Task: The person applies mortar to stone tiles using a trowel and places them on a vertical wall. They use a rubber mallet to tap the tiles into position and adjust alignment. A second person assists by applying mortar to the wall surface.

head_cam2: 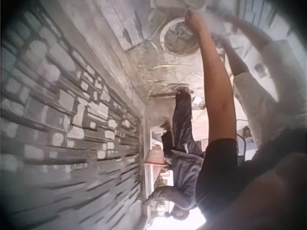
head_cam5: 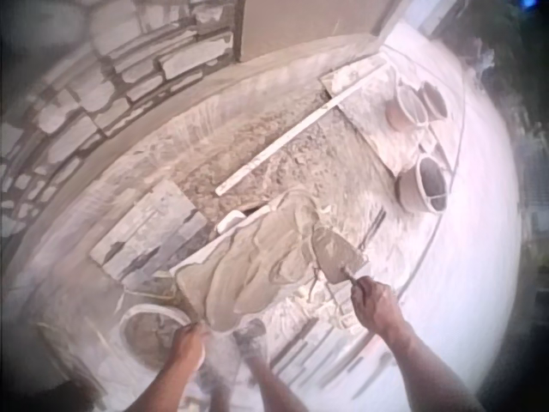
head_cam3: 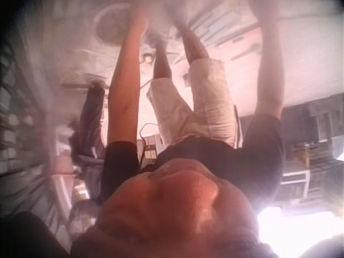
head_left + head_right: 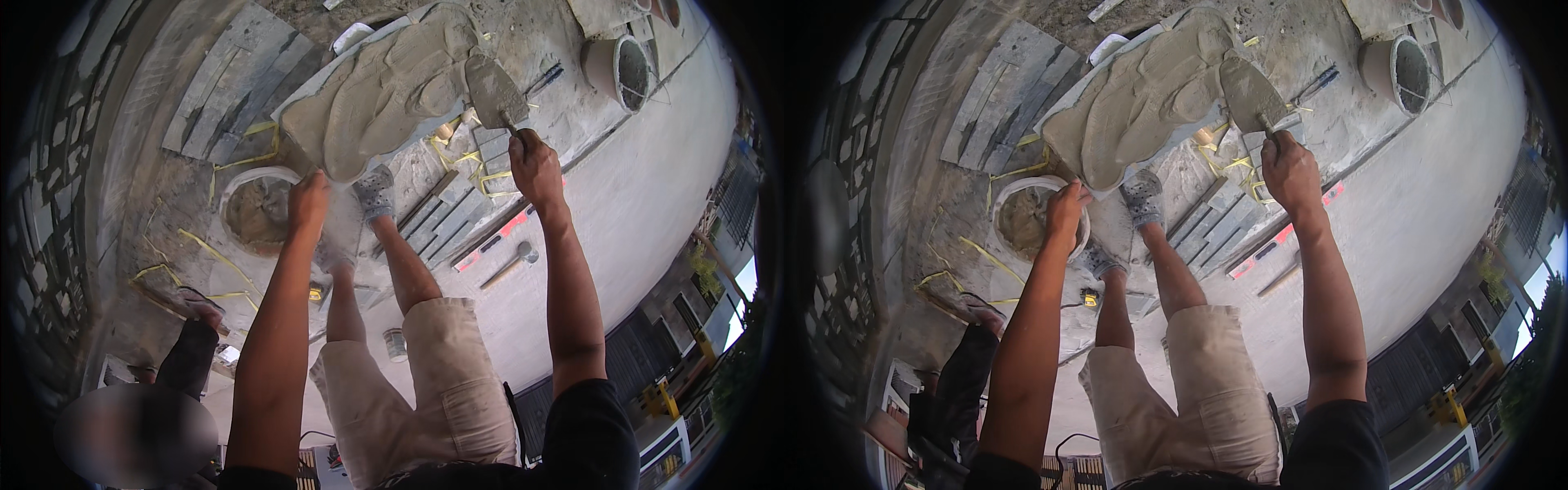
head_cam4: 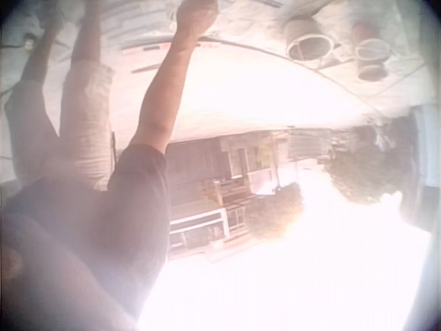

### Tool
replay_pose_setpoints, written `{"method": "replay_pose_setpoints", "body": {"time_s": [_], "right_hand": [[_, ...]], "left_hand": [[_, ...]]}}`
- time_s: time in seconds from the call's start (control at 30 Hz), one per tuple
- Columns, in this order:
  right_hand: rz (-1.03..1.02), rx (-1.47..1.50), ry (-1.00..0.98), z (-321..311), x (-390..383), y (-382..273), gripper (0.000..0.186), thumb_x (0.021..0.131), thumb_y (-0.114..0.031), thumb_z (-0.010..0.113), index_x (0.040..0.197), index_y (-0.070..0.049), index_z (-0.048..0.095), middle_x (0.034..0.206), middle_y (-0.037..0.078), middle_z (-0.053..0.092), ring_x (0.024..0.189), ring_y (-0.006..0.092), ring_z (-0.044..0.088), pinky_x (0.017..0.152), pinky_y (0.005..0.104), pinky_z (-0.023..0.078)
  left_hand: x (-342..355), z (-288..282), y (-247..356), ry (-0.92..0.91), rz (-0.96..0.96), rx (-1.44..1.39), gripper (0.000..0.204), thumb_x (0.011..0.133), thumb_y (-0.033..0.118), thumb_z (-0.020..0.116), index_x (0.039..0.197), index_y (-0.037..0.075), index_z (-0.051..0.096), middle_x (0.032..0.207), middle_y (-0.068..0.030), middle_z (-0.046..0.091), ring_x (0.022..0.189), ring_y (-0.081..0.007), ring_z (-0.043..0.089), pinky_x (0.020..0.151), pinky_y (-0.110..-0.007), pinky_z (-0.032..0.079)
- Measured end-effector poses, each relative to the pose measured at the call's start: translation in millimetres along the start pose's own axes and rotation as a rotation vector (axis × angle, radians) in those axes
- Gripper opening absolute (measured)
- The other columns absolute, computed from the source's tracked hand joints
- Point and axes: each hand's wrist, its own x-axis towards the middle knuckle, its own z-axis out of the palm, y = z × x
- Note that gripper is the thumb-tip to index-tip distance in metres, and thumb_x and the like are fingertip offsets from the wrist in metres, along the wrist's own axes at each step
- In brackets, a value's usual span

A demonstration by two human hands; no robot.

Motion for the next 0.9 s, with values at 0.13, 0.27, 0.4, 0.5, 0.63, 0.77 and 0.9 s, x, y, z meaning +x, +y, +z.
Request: {"method": "replay_pose_setpoints", "body": {"time_s": [0.13,0.27,0.4,0.5,0.63,0.77,0.9], "right_hand": [[0.048,0.027,-0.004,2.1,4.4,20.0,0.028,0.099,-0.024,0.053,0.101,0.001,0.064,0.086,0.032,0.066,0.085,0.0518,0.064,0.074,0.0569,0.05],[0.094,0.274,0.016,29.8,1.7,47.9,0.032,0.101,-0.027,0.051,0.104,0.002,0.063,0.083,0.029,0.066,0.079,0.0475,0.066,0.07,0.0518,0.051],[0.182,0.592,-0.026,62.4,-25.7,69.7,0.032,0.105,-0.033,0.05,0.097,-0.003,0.057,0.068,0.0,0.051,0.055,0.0091,0.05,0.051,0.0273,0.043],[0.265,0.544,-0.074,71.5,-50.5,69.6,0.026,0.104,-0.027,0.051,0.095,-0.003,0.056,0.068,0.0,0.051,0.059,0.0081,0.05,0.053,0.0271,0.043],[0.173,0.243,-0.002,55.0,-51.3,43.4,0.024,0.102,-0.025,0.054,0.1,-0.002,0.06,0.078,0.012,0.062,0.069,0.0287,0.062,0.061,0.0401,0.049],[-0.021,-0.161,0.014,1.3,-12.9,5.9,0.025,0.101,-0.03,0.055,0.106,-0.006,0.062,0.095,0.02,0.069,0.079,0.0447,0.067,0.069,0.0539,0.054],[-0.048,-0.253,0.055,-21.4,29.7,0.3,0.027,0.102,-0.03,0.054,0.101,-0.005,0.064,0.088,0.022,0.069,0.078,0.0448,0.067,0.067,0.0543,0.053]], "left_hand": [[-17.4,10.3,21.4,0.015,-0.08,-0.174,0.064,0.104,0.042,0.049,0.145,-0.007,0.046,0.136,-0.0208,0.062,0.123,-0.032,0.062,0.108,-0.041,0.038],[-18.7,11.1,24.7,0.002,-0.099,-0.188,0.066,0.104,0.044,0.046,0.147,-0.006,0.043,0.142,-0.0209,0.058,0.13,-0.0315,0.057,0.113,-0.042,0.033],[-24.8,19.3,30.7,0.093,-0.083,-0.325,0.058,0.104,0.031,0.051,0.136,-0.017,0.048,0.133,-0.0272,0.06,0.119,-0.0328,0.063,0.103,-0.037,0.046],[-19.0,13.9,18.7,0.067,-0.067,-0.361,0.059,0.104,0.031,0.051,0.137,-0.017,0.046,0.134,-0.0284,0.058,0.121,-0.0342,0.062,0.104,-0.038,0.046],[-13.1,5.1,6.1,0.067,-0.034,-0.409,0.063,0.104,0.034,0.05,0.14,-0.017,0.042,0.138,-0.0283,0.055,0.125,-0.0356,0.059,0.109,-0.04,0.043],[-17.5,10.6,16.6,0.019,-0.051,-0.377,0.069,0.105,0.039,0.049,0.146,-0.015,0.036,0.144,-0.0278,0.051,0.129,-0.037,0.056,0.115,-0.042,0.038],[-14.2,11.5,13.4,0.046,-0.057,-0.362,0.069,0.105,0.04,0.05,0.145,-0.015,0.038,0.141,-0.0272,0.053,0.127,-0.0364,0.057,0.114,-0.042,0.039]]}}
